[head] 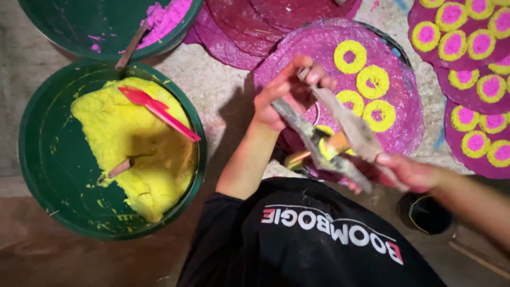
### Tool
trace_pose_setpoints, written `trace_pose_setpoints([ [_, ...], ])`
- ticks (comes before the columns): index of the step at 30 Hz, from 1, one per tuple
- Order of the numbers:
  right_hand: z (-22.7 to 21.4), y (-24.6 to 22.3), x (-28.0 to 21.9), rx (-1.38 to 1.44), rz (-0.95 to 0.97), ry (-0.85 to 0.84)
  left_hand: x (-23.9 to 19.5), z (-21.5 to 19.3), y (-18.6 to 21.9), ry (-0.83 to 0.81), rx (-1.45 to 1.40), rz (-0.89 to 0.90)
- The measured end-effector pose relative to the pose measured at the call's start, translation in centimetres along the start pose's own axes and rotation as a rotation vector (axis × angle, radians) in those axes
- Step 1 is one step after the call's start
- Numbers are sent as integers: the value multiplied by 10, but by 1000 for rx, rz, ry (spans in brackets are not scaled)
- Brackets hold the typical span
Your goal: The person uses a handheld tool to scoop yellow paste and apply it onto a pink glittery surface, forming circular patterns. They repeatedly fill the tool from a green bowl and press the paste into place, creating multiple yellow rings on the pink base.
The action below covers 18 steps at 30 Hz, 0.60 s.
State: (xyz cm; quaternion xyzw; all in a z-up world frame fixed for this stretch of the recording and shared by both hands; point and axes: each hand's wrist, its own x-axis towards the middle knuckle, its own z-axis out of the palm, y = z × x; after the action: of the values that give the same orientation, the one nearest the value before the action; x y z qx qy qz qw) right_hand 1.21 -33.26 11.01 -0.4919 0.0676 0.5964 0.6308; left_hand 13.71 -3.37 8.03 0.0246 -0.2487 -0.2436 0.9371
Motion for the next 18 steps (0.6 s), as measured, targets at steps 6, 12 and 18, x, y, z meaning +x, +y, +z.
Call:
trace_pose_setpoints([
  [6, -34, -64, -7, -447, 127, 311, 31, -52, 0, 23, -163, 197],
  [12, 0, -91, 26, -694, 90, 501, 29, -80, 27, -20, -244, 253],
  [18, 17, -96, 38, -818, 141, 540, 14, -94, 25, -56, -246, 289],
])
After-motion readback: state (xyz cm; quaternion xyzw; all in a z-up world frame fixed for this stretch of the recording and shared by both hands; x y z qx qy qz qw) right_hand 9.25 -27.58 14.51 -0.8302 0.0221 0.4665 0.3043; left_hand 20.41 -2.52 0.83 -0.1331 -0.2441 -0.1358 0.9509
